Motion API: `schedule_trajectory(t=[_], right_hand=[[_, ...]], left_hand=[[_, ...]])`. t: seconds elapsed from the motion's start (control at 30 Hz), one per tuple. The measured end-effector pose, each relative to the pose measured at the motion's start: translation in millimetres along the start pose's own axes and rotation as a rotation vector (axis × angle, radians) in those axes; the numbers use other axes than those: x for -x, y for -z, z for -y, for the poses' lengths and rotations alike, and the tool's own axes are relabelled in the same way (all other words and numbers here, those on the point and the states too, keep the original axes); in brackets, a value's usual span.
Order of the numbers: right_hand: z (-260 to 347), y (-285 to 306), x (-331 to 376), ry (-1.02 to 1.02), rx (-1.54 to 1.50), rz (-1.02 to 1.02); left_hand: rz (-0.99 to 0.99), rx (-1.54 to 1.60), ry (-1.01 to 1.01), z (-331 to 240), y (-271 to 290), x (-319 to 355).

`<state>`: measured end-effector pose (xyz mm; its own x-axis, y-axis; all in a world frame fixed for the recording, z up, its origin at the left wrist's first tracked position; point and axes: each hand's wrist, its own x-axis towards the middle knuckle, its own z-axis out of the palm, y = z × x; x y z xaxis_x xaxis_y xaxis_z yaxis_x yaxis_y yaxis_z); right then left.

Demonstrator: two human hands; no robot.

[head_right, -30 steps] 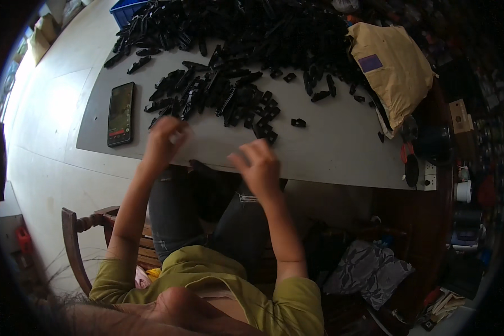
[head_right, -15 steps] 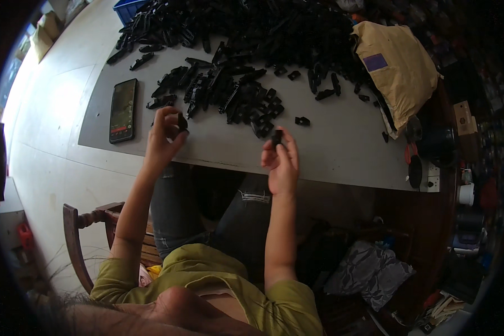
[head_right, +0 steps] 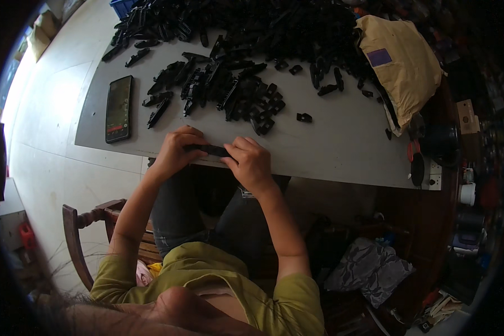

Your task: Assembling small black plastic components by hand.

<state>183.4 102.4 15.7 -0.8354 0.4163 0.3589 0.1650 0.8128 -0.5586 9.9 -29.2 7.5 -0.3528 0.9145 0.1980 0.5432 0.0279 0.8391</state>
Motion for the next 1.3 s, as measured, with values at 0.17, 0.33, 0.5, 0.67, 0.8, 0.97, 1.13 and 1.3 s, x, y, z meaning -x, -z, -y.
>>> schedule_trajectory(t=[0.17, 0.33, 0.5, 0.67, 0.8, 0.97, 1.13, 1.3], right_hand=[[4.3, -18.1, -3.2, 0.056, -0.036, 0.012], [4.8, -4.7, -6.3, -0.030, 0.074, -0.058], [-16.3, 4.5, -18.9, -0.149, 0.326, -0.168], [-25.5, -7.2, -6.4, -0.081, 0.358, -0.097], [-7.5, 9.4, -6.0, -0.208, 0.255, -0.137], [-32.6, 19.1, 4.6, -0.192, 0.316, -0.040], [-19.6, 28.7, 0.1, -0.257, 0.299, -0.099], [-27.7, 32.3, 3.5, -0.349, 0.311, -0.232]], left_hand=[[0.019, -0.060, -0.115, 7.0, -4.6, 1.2], [-0.001, -0.111, -0.170, 2.5, 11.9, 7.9], [-0.515, -0.763, 0.058, 10.1, 47.0, 3.0], [-0.321, -0.551, 0.073, 11.9, 31.5, 12.0], [-0.154, -0.327, -0.069, 2.4, 15.2, 21.5], [0.008, -0.105, -0.093, -14.9, -4.2, 7.5], [0.041, -0.029, -0.105, -5.4, -10.5, 0.4], [0.051, -0.056, -0.126, -6.5, -11.3, -1.0]])
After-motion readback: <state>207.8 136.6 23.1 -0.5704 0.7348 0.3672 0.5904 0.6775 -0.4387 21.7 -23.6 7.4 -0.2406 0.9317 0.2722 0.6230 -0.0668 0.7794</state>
